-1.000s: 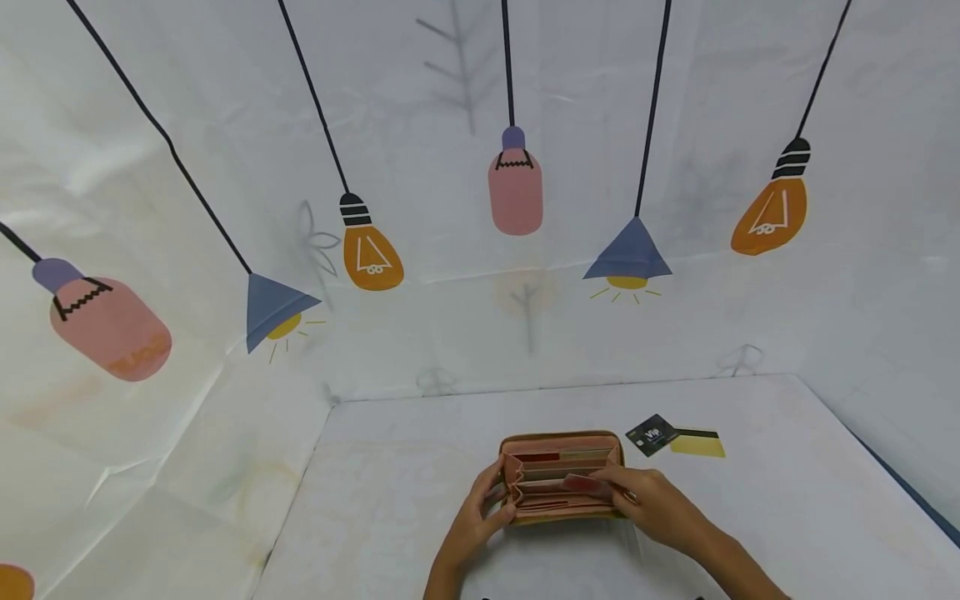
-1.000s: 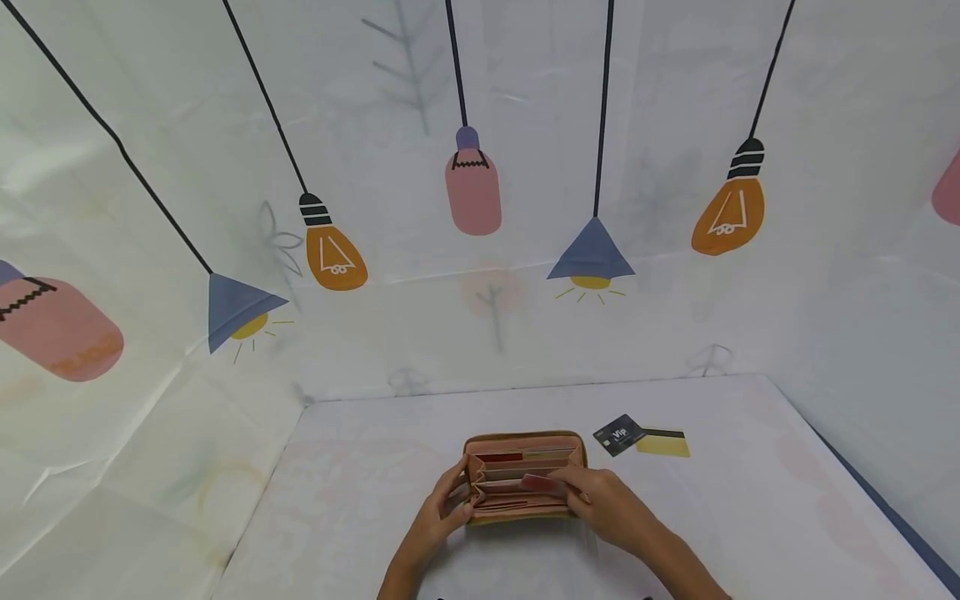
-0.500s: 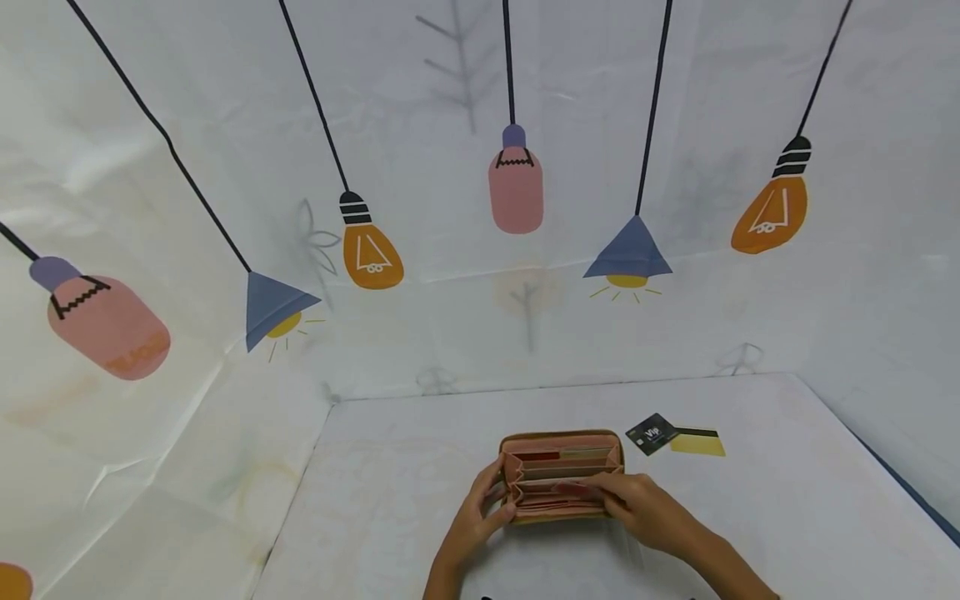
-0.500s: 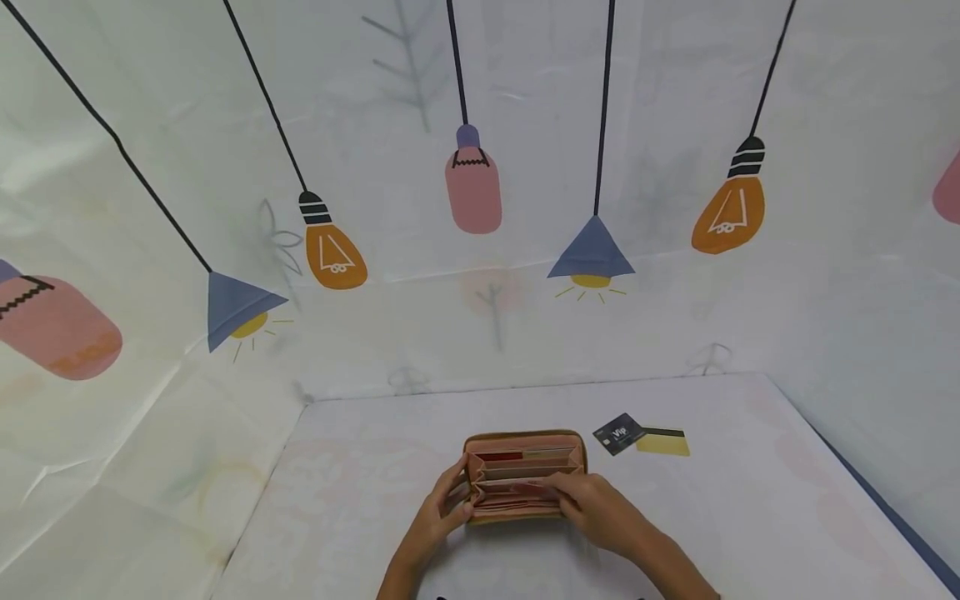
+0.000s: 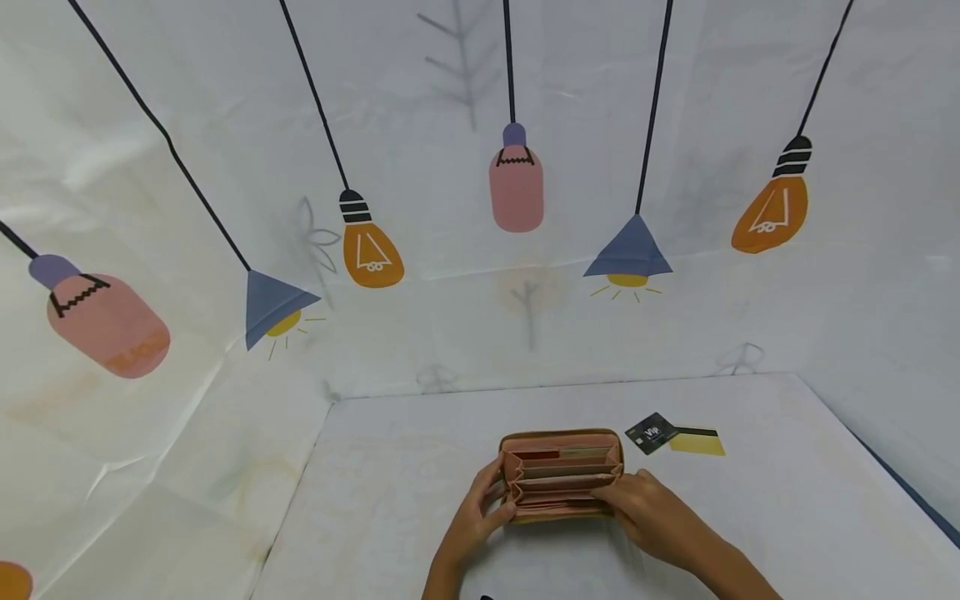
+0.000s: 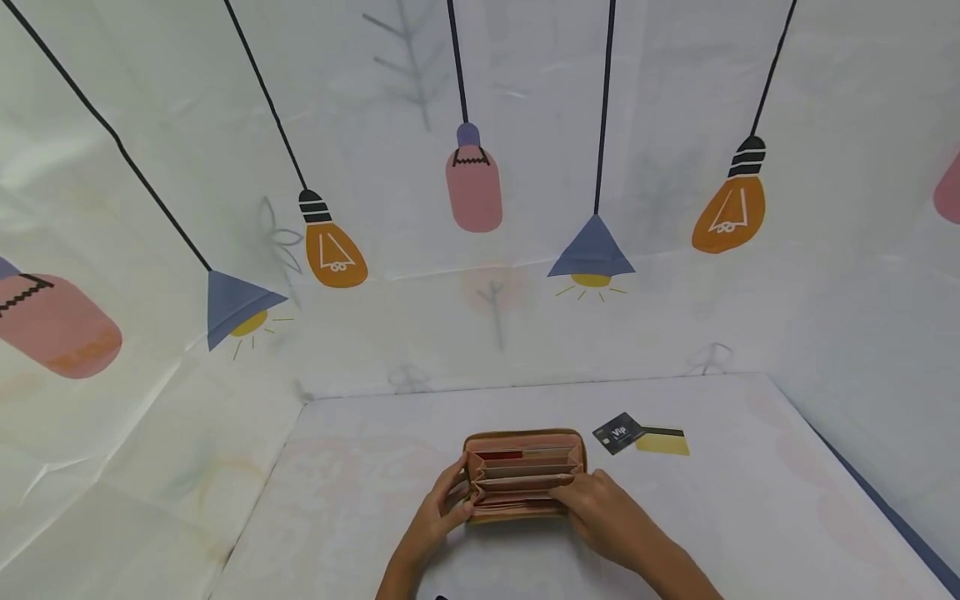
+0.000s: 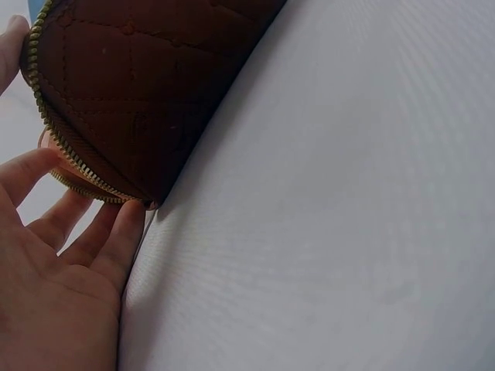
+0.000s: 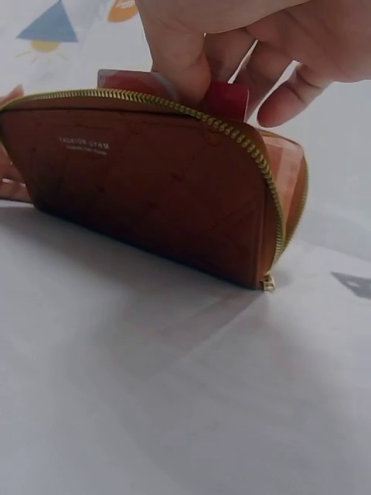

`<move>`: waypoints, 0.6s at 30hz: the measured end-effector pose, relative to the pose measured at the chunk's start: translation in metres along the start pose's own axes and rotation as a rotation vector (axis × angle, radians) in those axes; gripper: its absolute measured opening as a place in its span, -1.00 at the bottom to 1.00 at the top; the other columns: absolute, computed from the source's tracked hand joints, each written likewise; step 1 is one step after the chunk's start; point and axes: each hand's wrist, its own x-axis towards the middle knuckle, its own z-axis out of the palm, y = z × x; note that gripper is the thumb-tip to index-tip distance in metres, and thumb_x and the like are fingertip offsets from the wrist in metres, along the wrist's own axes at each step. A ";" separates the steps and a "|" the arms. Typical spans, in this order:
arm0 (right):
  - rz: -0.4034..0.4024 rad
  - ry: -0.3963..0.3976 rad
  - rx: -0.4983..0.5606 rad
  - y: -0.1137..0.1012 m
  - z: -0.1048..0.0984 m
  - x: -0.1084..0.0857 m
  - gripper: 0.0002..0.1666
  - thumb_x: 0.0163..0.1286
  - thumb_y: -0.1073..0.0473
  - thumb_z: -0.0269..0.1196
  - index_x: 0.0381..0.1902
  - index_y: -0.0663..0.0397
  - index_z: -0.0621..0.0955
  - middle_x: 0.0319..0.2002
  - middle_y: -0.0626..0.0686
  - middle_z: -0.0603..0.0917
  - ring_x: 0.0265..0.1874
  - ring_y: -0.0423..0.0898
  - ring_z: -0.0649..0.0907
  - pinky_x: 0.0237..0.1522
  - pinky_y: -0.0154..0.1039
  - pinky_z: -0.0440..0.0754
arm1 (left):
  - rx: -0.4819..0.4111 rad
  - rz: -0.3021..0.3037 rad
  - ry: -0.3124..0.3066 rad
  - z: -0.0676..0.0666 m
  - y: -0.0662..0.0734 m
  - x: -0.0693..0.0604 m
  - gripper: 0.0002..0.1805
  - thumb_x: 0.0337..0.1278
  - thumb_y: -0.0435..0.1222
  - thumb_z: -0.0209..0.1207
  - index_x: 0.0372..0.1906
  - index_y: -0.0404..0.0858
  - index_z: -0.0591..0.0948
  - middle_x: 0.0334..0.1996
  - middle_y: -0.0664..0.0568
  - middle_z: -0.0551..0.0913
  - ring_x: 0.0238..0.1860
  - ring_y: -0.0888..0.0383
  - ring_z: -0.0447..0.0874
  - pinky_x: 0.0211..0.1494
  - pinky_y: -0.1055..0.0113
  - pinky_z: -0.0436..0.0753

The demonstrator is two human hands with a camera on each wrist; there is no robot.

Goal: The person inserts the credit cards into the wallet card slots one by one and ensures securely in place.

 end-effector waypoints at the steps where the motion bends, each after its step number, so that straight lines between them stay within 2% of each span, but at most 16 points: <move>1: 0.000 0.003 -0.007 0.000 0.000 -0.001 -0.58 0.09 0.38 0.41 -0.06 0.00 0.74 -0.18 -0.11 0.79 -0.24 -0.21 0.71 -0.32 -0.27 0.54 | -0.002 -0.009 0.001 0.000 0.000 0.000 -0.21 0.34 -0.35 0.20 0.58 -0.14 0.13 0.51 -0.20 0.18 0.45 0.27 0.27 0.43 0.31 0.46; 6: -0.004 0.003 -0.018 0.000 -0.002 -0.005 -0.60 0.04 0.37 0.46 -0.13 -0.03 0.74 -0.23 -0.13 0.77 -0.25 -0.20 0.69 -0.28 -0.20 0.62 | -0.007 -0.034 0.009 0.000 0.001 0.000 -0.21 0.34 -0.35 0.21 0.58 -0.14 0.14 0.51 -0.19 0.19 0.44 0.28 0.28 0.42 0.33 0.46; 10: -0.020 -0.001 -0.009 0.000 -0.004 -0.007 -0.61 0.03 0.35 0.48 -0.14 -0.03 0.74 -0.23 -0.14 0.76 -0.25 -0.20 0.68 -0.26 -0.23 0.64 | -0.024 -0.064 0.014 0.001 0.002 -0.001 -0.20 0.33 -0.36 0.21 0.58 -0.11 0.14 0.52 -0.15 0.18 0.44 0.24 0.28 0.43 0.32 0.44; 18: -0.018 -0.091 0.036 -0.003 -0.008 -0.005 -0.70 0.14 0.33 0.43 -0.13 0.02 0.76 -0.20 -0.10 0.78 -0.22 -0.16 0.72 -0.22 -0.18 0.70 | -0.006 -0.074 0.005 0.000 0.003 -0.001 -0.18 0.34 -0.35 0.21 0.59 -0.05 0.11 0.53 -0.12 0.16 0.49 -0.04 0.23 0.47 0.23 0.42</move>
